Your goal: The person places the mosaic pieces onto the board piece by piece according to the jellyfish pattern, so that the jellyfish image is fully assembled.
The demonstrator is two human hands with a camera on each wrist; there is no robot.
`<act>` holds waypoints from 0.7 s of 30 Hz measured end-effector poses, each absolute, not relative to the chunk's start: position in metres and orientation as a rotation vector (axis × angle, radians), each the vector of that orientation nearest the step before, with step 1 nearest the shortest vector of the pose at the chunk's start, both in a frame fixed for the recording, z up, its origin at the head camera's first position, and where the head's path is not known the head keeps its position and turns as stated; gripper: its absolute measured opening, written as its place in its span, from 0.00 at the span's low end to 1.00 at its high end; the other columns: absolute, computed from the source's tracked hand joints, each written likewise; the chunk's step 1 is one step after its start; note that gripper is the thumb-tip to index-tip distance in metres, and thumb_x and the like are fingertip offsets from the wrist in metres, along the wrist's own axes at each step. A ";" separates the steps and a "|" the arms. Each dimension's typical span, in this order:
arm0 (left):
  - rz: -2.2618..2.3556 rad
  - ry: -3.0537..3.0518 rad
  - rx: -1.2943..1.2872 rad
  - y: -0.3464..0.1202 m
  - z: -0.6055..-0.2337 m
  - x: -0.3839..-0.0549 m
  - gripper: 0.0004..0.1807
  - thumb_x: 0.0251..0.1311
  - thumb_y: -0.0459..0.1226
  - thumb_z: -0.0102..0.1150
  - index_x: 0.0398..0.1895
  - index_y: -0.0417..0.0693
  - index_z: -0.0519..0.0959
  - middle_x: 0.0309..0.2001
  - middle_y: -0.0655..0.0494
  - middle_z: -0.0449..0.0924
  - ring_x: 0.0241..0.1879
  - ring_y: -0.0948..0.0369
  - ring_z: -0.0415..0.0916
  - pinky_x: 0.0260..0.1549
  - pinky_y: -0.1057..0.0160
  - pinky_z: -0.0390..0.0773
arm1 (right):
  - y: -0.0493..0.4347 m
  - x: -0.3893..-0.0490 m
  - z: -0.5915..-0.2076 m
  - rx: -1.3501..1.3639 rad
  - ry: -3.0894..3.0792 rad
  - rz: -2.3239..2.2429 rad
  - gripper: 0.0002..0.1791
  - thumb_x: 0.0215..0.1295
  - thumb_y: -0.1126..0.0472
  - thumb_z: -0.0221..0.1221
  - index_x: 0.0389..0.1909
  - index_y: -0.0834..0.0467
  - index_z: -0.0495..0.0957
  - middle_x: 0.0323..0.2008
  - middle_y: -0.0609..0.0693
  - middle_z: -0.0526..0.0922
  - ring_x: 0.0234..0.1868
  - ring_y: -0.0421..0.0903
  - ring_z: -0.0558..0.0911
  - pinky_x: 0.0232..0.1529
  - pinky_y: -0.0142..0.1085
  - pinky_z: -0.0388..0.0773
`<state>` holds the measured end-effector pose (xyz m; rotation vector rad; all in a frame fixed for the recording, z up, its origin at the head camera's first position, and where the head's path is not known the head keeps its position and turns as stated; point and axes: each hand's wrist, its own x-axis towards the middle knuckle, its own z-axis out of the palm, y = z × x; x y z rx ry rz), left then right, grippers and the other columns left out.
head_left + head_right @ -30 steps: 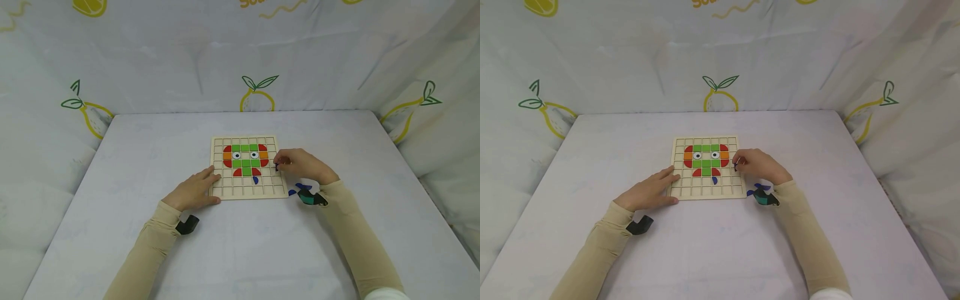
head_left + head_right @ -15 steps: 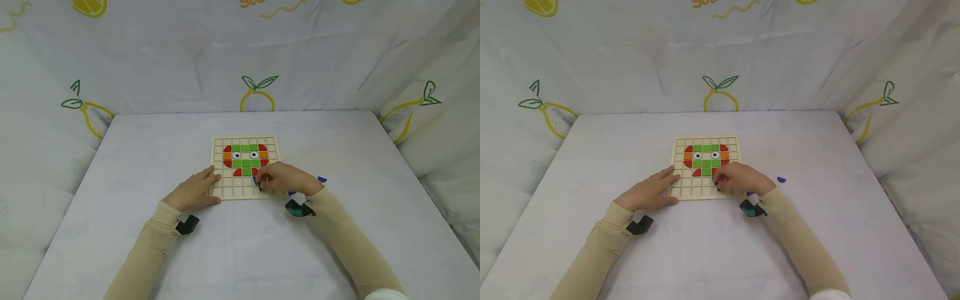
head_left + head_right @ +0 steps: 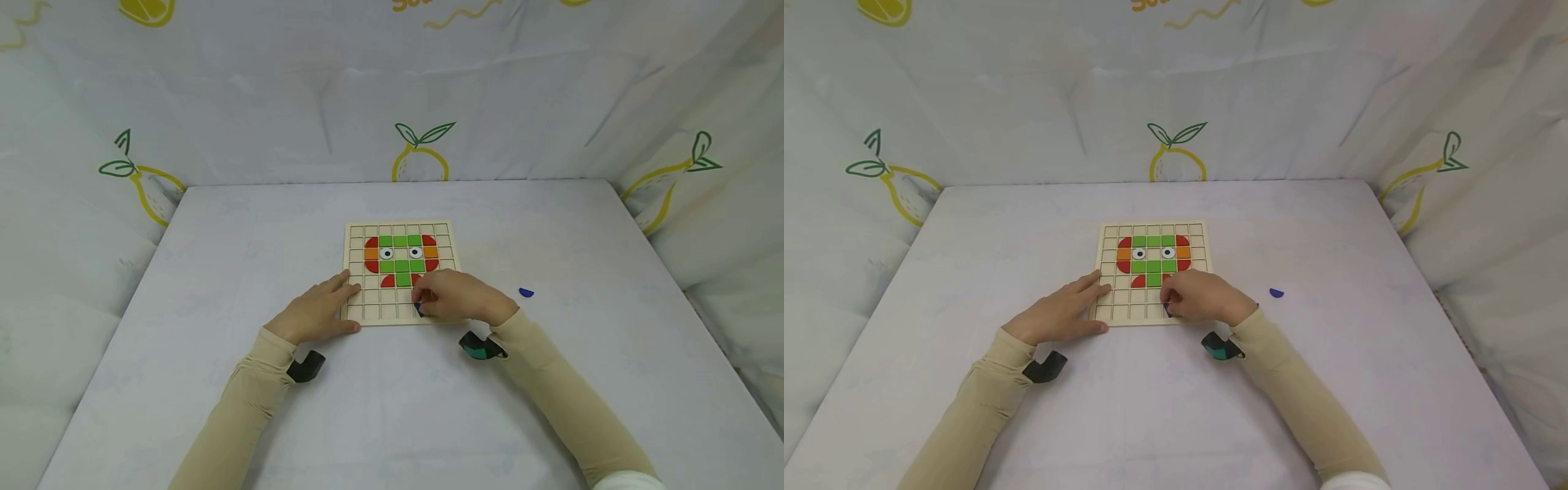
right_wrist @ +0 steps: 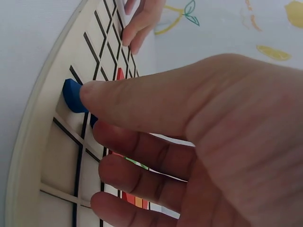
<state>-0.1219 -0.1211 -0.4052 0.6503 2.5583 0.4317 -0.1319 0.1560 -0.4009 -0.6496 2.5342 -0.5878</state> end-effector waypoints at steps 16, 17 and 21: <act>0.436 2.560 0.662 -0.122 -0.406 -0.123 0.42 0.65 0.49 0.65 0.78 0.48 0.61 0.82 0.43 0.45 0.80 0.44 0.50 0.78 0.41 0.54 | 0.159 -0.135 -0.402 -0.624 2.578 -0.595 0.10 0.69 0.65 0.56 0.45 0.54 0.84 0.39 0.47 0.83 0.40 0.44 0.77 0.38 0.34 0.75; 0.436 2.560 0.665 -0.122 -0.406 -0.123 0.42 0.65 0.49 0.65 0.78 0.47 0.61 0.82 0.43 0.45 0.80 0.44 0.50 0.78 0.41 0.55 | 0.159 -0.135 -0.402 -0.610 2.595 -0.600 0.11 0.70 0.65 0.56 0.46 0.54 0.84 0.41 0.47 0.83 0.41 0.45 0.77 0.40 0.35 0.76; 0.432 2.562 0.666 -0.122 -0.406 -0.122 0.42 0.65 0.49 0.65 0.78 0.48 0.61 0.82 0.43 0.46 0.80 0.44 0.50 0.78 0.41 0.55 | 0.160 -0.137 -0.404 -0.576 2.654 -0.595 0.11 0.71 0.61 0.59 0.50 0.55 0.83 0.42 0.47 0.83 0.43 0.46 0.77 0.42 0.37 0.77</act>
